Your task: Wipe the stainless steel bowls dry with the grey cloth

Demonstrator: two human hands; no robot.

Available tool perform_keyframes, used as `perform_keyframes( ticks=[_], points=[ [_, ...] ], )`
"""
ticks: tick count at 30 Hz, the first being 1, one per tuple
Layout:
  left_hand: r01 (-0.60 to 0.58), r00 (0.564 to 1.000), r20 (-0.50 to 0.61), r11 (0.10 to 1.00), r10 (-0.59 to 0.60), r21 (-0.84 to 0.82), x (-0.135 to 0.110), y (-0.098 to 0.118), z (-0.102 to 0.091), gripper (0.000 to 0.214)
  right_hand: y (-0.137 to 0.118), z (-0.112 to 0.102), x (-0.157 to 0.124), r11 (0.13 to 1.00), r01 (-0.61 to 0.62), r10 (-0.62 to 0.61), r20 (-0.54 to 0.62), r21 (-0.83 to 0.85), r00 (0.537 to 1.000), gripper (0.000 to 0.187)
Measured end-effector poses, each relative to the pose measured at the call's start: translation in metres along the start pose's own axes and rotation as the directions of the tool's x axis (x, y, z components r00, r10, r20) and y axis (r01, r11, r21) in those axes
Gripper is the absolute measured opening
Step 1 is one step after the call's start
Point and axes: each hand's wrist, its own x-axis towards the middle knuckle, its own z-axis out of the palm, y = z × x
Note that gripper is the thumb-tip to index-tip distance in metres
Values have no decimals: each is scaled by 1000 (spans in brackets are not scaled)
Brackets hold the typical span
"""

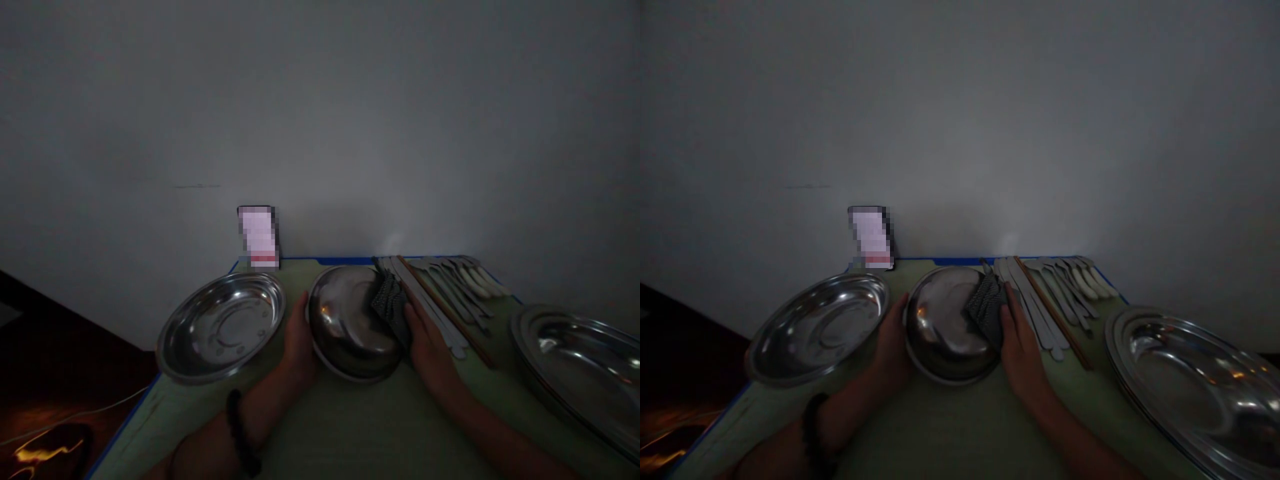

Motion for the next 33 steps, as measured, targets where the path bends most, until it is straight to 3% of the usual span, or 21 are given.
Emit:
perform_keyframes(
  ticks=[2, 5, 9, 13, 17, 19, 21, 23, 25, 28, 33],
  points=[
    [170, 984, 69, 982, -165, -84, 1, 3, -1, 35, -3, 1, 3, 999, -16, 17, 25, -28, 1000, 52],
    [261, 956, 174, 958, -238, -118, 1, 7, -2, 40, -7, 2, 1, 999, 12, -9, 54, -47, 998, 56],
    [319, 914, 307, 937, -264, -143, 1, 9, -5, 53, -12, 3, -10, 954, 258, -232, 167, -151, 958, 57],
    [394, 860, 414, 904, -299, -166, 4, 9, -8, 62, -21, 4, -22, 806, 528, -445, 313, -268, 839, 64],
    [425, 858, 397, 884, -325, -196, 4, 11, -10, 62, -33, 5, -26, 628, 733, -578, 473, -262, 665, 72],
    [435, 851, 417, 873, -320, -219, 5, 11, -9, 63, -34, 5, -23, 605, 760, -605, 484, -237, 633, 72],
    [419, 855, 435, 871, -283, -257, 7, 10, -8, 65, -30, 4, -18, 671, 695, -560, 438, -258, 704, 74],
    [380, 883, 400, 876, -247, -298, 11, 7, -8, 65, -21, 3, -13, 787, 533, -417, 368, -311, 831, 77],
    [337, 915, 335, 883, -225, -327, 15, 5, -7, 62, -12, 4, -10, 869, 348, -244, 306, -351, 920, 78],
    [312, 933, 281, 891, -223, -329, 16, 4, -6, 61, -5, 7, -10, 896, 252, -143, 298, -366, 944, 78],
    [321, 922, 325, 887, -212, -332, 11, 6, -4, 61, -15, 11, -17, 793, 424, -286, 346, -438, 894, 84]
  ],
)
